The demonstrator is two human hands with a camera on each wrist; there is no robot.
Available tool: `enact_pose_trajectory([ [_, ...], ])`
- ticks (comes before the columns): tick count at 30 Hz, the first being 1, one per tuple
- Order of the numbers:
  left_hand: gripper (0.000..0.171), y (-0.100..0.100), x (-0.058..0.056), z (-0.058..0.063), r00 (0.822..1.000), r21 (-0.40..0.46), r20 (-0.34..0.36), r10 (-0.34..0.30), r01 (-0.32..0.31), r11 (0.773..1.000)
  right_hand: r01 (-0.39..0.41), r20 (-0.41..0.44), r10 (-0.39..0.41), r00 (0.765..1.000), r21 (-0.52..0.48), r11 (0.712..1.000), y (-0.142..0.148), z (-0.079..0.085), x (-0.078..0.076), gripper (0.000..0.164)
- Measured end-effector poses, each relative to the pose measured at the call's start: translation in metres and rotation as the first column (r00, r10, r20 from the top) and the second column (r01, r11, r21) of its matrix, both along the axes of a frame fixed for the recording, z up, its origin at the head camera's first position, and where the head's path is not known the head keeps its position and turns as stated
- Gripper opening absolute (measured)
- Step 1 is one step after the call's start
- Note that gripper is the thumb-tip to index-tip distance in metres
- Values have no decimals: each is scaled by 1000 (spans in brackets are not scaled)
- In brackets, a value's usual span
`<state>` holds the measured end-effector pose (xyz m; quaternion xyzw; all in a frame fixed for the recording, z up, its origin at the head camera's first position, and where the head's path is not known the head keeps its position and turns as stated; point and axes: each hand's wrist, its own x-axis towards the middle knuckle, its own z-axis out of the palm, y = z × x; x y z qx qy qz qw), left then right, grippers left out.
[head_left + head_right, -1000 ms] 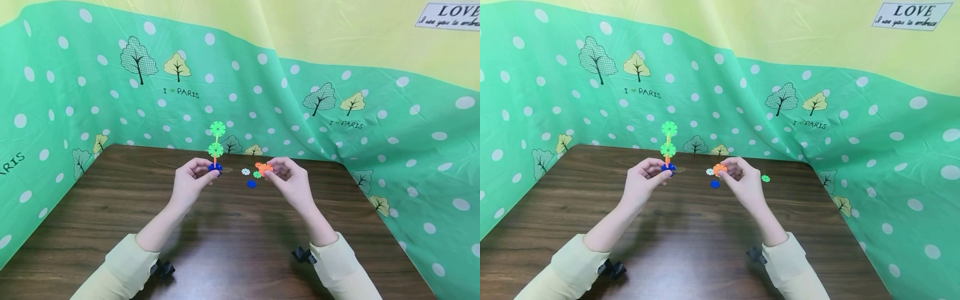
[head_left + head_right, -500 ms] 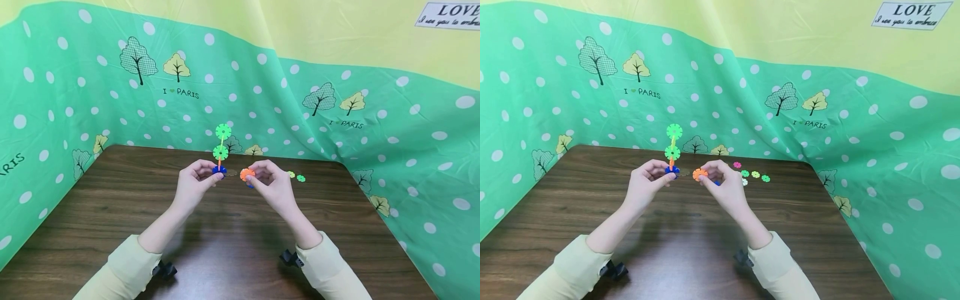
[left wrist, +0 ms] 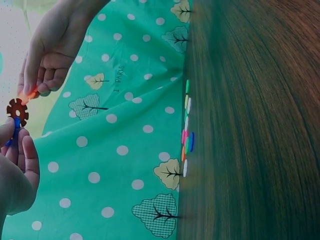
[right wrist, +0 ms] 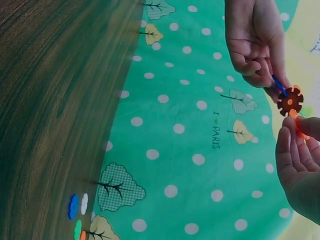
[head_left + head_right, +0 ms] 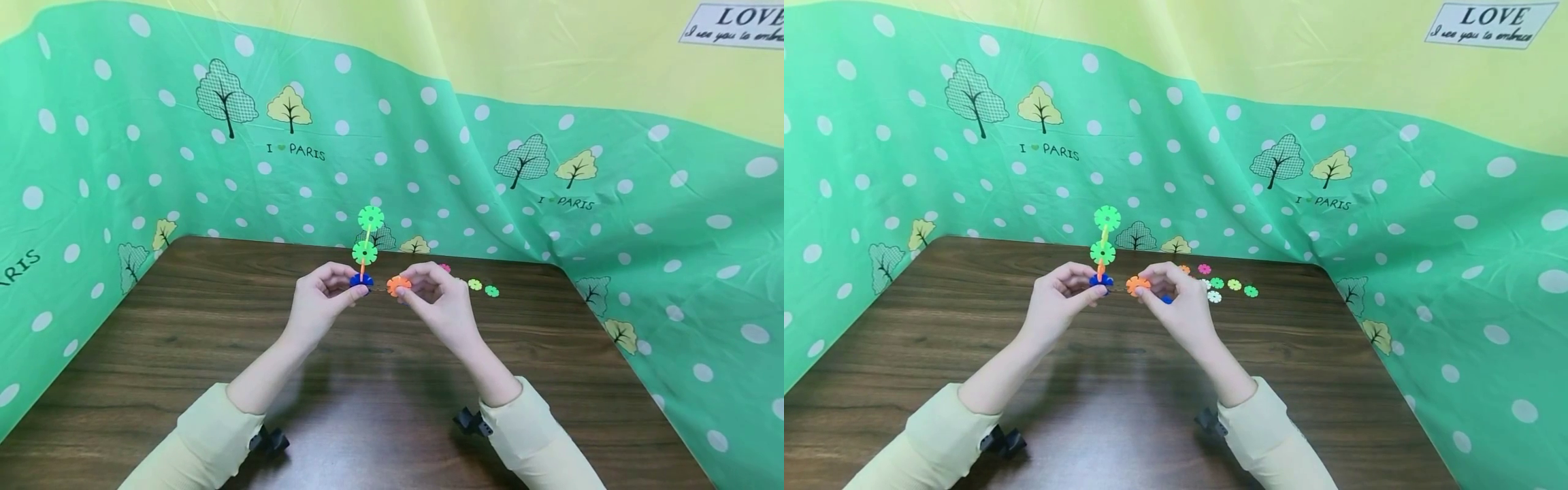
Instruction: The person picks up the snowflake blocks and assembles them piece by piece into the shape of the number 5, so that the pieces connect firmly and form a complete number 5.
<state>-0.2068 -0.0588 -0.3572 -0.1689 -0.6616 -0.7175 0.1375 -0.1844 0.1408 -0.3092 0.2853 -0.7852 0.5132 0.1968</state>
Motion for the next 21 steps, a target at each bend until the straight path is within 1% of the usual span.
enact_pose_trajectory([
  [3,24,1,0,0,1000,22,4,-20,20,1000,12,-6,-12,1000,8,1000,-1,0,1,17],
  [6,23,1,0,0,998,64,13,-55,54,996,24,1,-24,1000,6,1000,-2,0,2,16],
  [8,24,1,-1,-1,997,92,19,-79,77,993,22,9,-22,1000,0,1000,-3,-1,2,17],
  [12,25,2,-1,-1,995,120,24,-100,96,988,7,33,-7,999,-25,1000,-5,-3,3,17],
  [16,27,3,-1,-1,995,116,28,-94,90,989,9,49,-7,999,-49,999,-7,-4,3,17],
  [21,28,6,1,0,998,103,43,-48,44,994,45,70,-41,997,-49,998,-10,-4,5,16],
])
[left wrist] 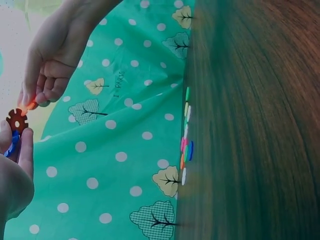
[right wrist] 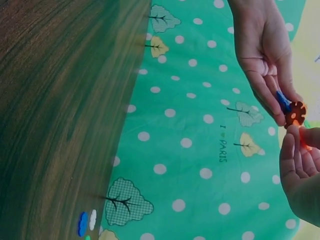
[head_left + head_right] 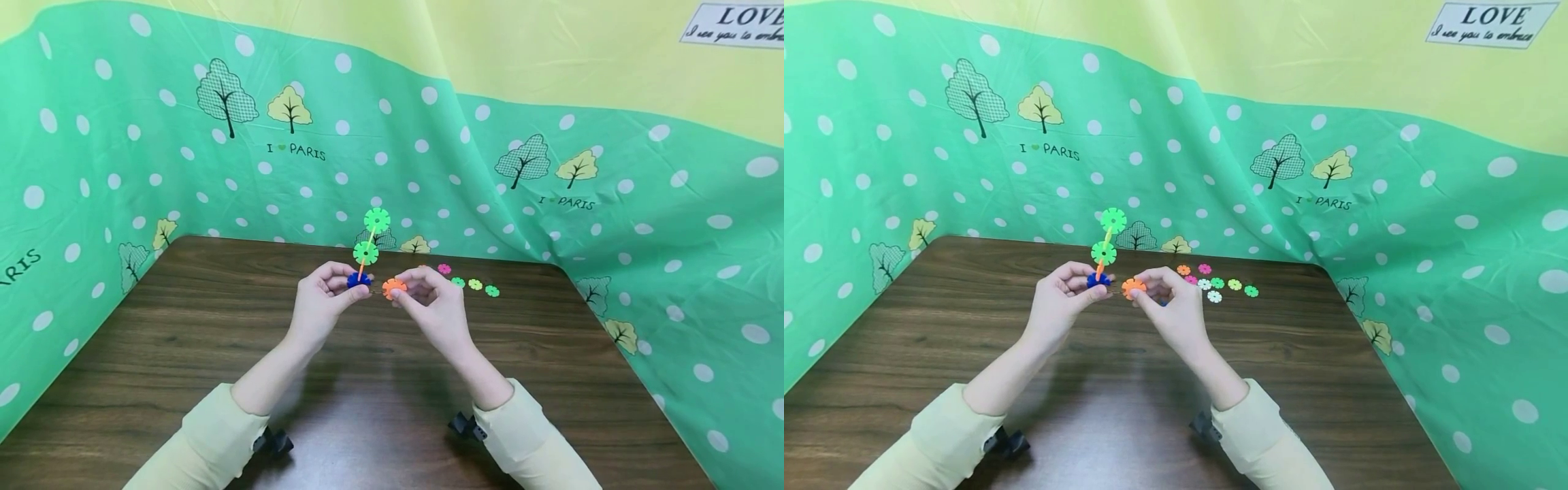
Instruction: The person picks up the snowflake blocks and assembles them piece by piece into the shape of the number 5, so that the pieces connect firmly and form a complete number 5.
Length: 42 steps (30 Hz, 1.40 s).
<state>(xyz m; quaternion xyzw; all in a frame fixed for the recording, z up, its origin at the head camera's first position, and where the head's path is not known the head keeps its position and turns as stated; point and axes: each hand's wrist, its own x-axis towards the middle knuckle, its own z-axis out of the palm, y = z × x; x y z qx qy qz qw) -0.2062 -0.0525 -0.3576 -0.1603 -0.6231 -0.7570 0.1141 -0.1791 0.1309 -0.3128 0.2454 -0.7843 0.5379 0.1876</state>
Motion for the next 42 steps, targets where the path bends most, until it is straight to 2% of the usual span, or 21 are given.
enact_pose_trajectory([
  [4,26,3,2,-1,999,15,14,29,-29,999,9,13,-9,1000,-7,1000,-1,-1,-1,15],
  [10,26,6,2,-5,999,36,13,36,-37,999,-15,28,17,999,-69,998,2,-24,-19,16],
  [14,25,6,1,-6,1000,109,17,-23,21,994,-42,57,48,997,-115,992,3,-29,-24,17],
  [17,23,6,1,-7,996,180,17,-85,81,980,-61,81,74,994,-150,987,4,-29,-26,19],
  [20,23,7,1,-8,994,223,18,-106,99,970,-82,100,102,990,-186,979,4,-28,-27,21],
  [24,22,10,1,-10,995,231,38,-88,77,970,-90,103,115,988,-224,970,4,-26,-29,23],
  [32,25,25,-1,-11,997,165,74,-39,26,986,-92,91,124,988,-298,950,5,-27,-32,22],
  [38,22,30,-3,-12,996,190,90,-20,3,982,-96,96,128,987,-281,955,5,-26,-31,22],
  [42,24,32,-4,-13,995,202,100,-17,-4,979,-87,107,114,988,-231,969,5,-19,-25,21],
])
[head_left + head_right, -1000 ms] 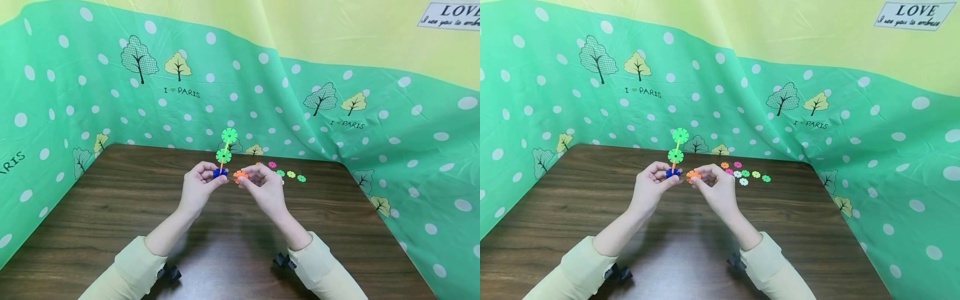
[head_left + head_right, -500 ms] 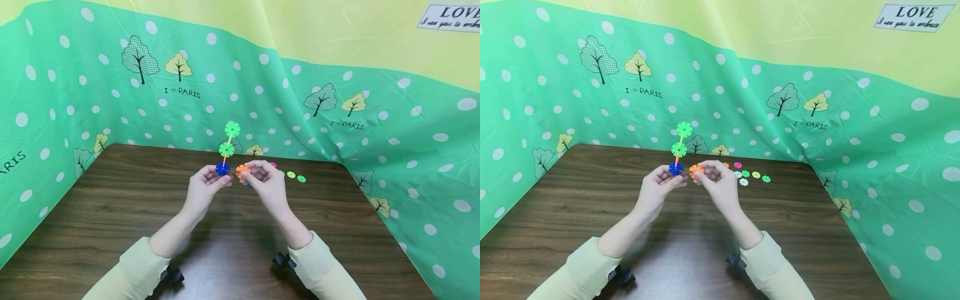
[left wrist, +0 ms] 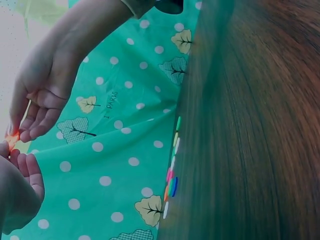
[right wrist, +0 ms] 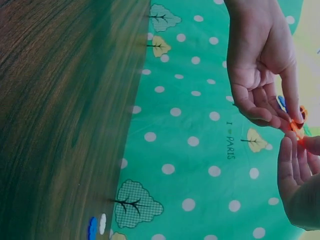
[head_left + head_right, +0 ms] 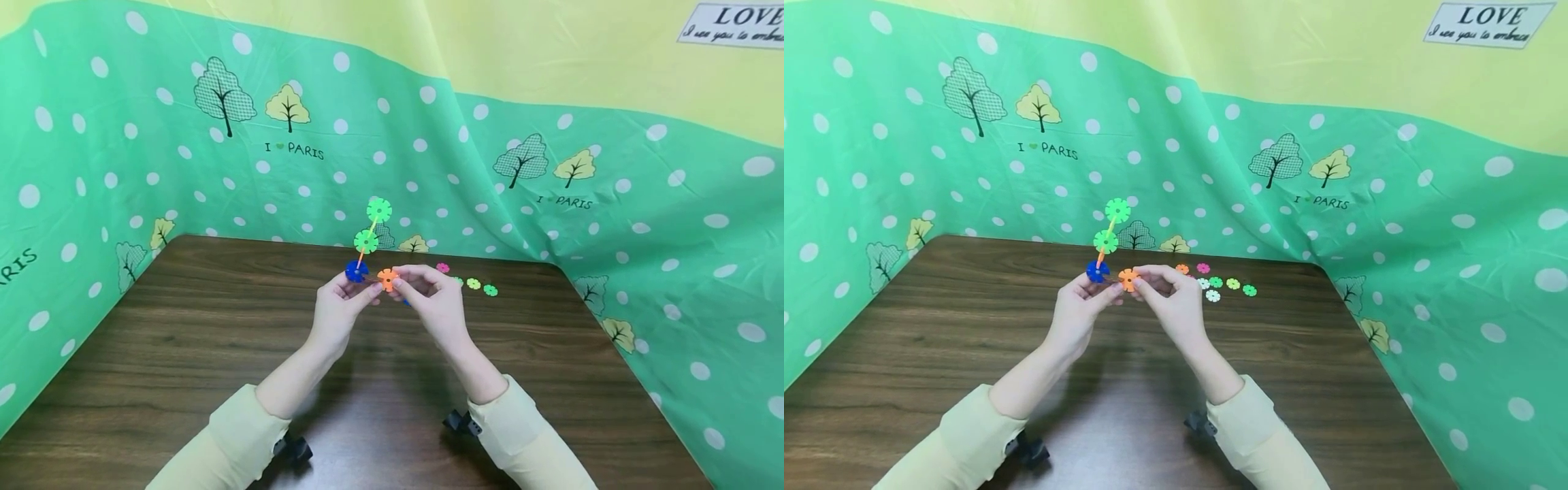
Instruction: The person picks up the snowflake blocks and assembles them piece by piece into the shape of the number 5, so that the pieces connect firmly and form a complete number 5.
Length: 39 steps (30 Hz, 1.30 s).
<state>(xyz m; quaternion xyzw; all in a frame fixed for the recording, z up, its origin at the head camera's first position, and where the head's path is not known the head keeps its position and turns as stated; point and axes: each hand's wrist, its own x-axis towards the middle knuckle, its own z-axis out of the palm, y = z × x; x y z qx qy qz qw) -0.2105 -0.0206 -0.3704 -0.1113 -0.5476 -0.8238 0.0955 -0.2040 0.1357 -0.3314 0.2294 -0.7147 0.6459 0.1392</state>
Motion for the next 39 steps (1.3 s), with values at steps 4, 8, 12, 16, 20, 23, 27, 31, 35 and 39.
enact_pose_trajectory([
  [4,21,1,-1,-1,1000,7,16,12,-13,1000,8,-10,-7,1000,58,998,-2,9,7,19],
  [8,17,1,-1,-1,999,16,33,20,-21,1000,0,-7,0,1000,94,996,-2,12,8,19],
  [12,15,2,-1,-2,999,30,47,17,-19,999,19,-27,-16,1000,148,989,0,13,8,19],
  [16,14,3,0,-3,999,68,47,8,-11,998,60,-67,-47,997,201,978,4,16,8,19],
  [20,16,1,1,-4,999,93,41,4,-8,996,111,-104,-88,991,244,963,13,18,6,18],
  [23,14,-2,2,-5,999,97,41,-1,-3,995,144,-127,-113,985,277,950,21,20,4,17],
  [27,7,-5,2,-6,999,112,41,-10,5,994,176,-173,-120,977,354,919,36,17,-4,17],
  [31,6,-10,2,-8,999,97,47,-17,13,995,205,-201,-130,971,422,883,62,-1,-27,18],
  [35,8,-16,2,-10,998,77,58,-29,24,997,230,-213,-143,967,475,849,85,-18,-49,19],
  [39,8,-21,3,-11,996,59,76,-38,34,998,224,-202,-132,970,547,807,101,-27,-63,21],
])
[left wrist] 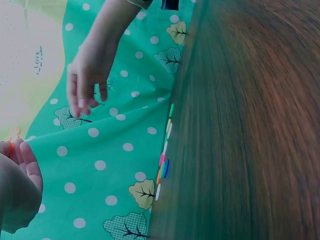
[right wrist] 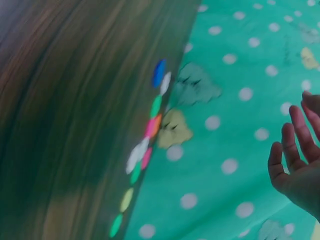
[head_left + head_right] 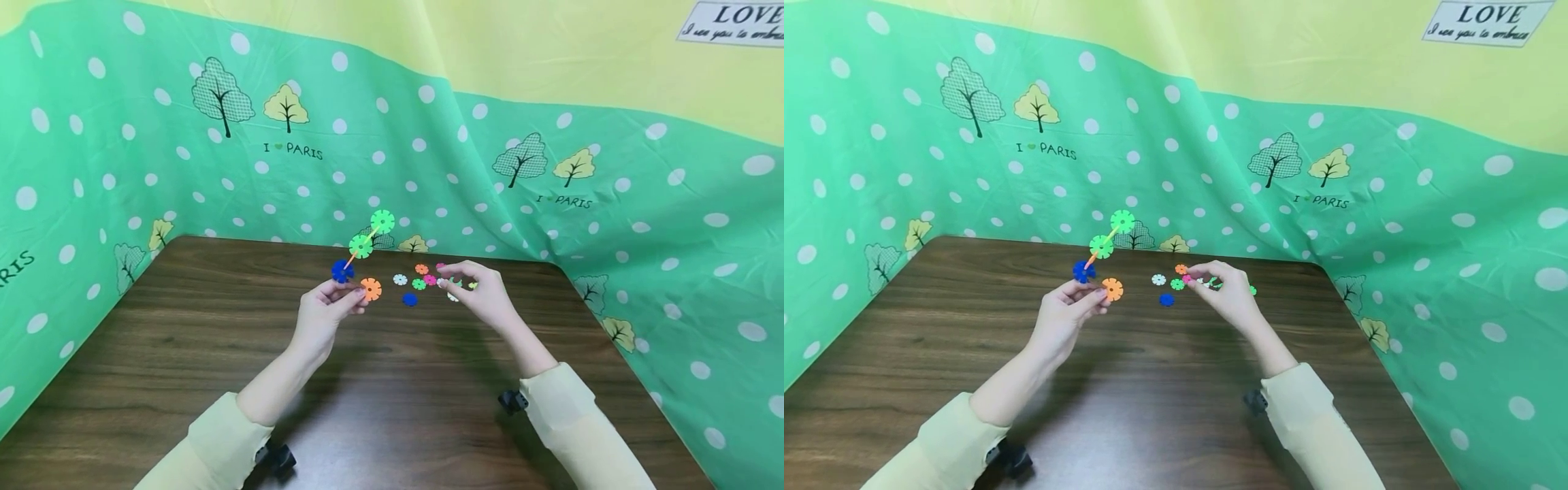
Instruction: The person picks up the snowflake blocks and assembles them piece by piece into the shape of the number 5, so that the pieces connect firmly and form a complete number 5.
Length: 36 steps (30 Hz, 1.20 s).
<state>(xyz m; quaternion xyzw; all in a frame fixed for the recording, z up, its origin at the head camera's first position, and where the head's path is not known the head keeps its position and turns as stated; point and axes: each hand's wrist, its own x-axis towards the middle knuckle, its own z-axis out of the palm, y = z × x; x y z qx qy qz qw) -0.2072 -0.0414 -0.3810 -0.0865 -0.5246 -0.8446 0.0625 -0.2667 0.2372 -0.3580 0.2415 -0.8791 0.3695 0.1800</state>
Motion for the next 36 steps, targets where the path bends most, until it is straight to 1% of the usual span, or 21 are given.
enact_pose_trajectory([
  [3,8,-4,1,1,1000,-18,14,-14,14,1000,-7,20,5,1000,69,998,10,-6,-8,22],
  [8,6,-10,2,1,998,-28,38,-45,46,999,-50,77,38,996,158,986,18,-21,-22,26],
  [13,4,-13,2,0,996,-38,69,-59,62,997,-100,131,77,988,179,979,14,-38,-39,27],
  [18,5,-13,1,0,995,-25,68,-66,68,997,-153,159,120,980,218,964,6,-52,-57,27],
  [23,7,-13,-1,-1,997,-6,67,-44,44,999,-192,213,138,967,258,947,1,-61,-71,27],
  [29,7,-13,-3,-3,998,22,63,-12,11,1000,-210,287,124,950,291,934,-5,-68,-81,27],
  [33,7,-14,-3,-3,999,32,51,1,-2,999,-243,317,134,939,333,911,-11,-72,-84,29],
  [36,6,-13,-3,-3,999,41,39,14,-15,999,-254,315,134,940,378,890,-16,-74,-87,31],
])
